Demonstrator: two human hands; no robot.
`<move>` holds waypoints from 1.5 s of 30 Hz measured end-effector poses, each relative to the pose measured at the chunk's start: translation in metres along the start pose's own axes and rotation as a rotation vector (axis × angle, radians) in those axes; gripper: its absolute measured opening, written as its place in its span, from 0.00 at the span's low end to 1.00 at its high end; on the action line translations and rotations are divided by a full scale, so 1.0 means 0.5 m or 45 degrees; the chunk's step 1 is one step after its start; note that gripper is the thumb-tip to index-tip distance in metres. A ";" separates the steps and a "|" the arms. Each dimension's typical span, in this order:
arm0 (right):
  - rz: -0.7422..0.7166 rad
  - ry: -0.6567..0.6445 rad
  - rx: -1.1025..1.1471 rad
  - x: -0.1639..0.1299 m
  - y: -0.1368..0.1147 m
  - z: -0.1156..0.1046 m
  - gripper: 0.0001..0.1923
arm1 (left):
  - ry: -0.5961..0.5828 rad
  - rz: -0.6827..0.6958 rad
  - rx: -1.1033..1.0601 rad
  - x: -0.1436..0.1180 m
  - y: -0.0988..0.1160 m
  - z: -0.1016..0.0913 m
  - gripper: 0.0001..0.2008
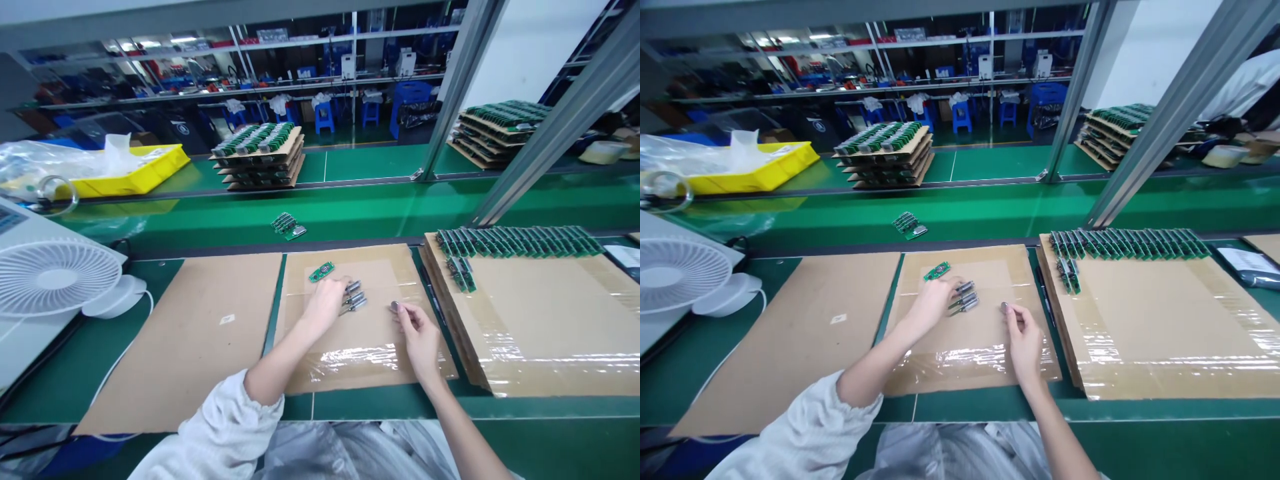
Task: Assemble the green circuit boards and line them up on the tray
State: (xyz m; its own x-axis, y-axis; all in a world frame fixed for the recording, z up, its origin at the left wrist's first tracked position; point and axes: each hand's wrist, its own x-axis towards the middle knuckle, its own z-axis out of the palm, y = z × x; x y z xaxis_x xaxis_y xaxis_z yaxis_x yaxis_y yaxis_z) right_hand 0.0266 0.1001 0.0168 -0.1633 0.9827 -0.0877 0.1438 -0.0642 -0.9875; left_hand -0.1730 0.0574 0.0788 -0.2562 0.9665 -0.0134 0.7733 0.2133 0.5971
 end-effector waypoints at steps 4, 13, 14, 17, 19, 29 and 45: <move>-0.021 -0.004 -0.048 -0.001 0.009 0.001 0.23 | -0.073 0.032 0.088 -0.012 0.006 0.003 0.11; -0.014 -0.041 -0.025 -0.003 0.015 0.000 0.23 | 0.132 -0.167 0.370 0.101 -0.072 -0.082 0.14; -0.017 -0.045 -0.026 -0.003 0.015 0.000 0.23 | 0.200 -0.202 0.406 0.130 -0.094 -0.094 0.17; -0.012 -0.047 -0.030 -0.004 0.011 0.002 0.22 | 0.326 -0.327 0.496 0.209 -0.160 -0.118 0.24; 0.000 -0.038 -0.030 -0.006 0.007 0.004 0.22 | 0.329 -0.358 0.524 0.246 -0.197 -0.121 0.26; 0.079 0.016 -0.039 -0.002 0.003 0.013 0.25 | 0.218 -0.250 0.610 0.325 -0.265 -0.125 0.21; 0.067 0.115 -0.005 0.000 0.026 0.025 0.27 | 0.135 -0.045 0.631 0.357 -0.231 -0.110 0.18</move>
State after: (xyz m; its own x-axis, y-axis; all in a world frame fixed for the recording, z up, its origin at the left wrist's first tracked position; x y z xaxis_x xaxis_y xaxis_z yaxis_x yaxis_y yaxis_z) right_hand 0.0162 0.0970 0.0024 -0.0669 0.9897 -0.1268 0.1540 -0.1153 -0.9813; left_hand -0.3400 0.1972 0.0517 -0.3247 0.9432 0.0701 0.9388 0.3124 0.1449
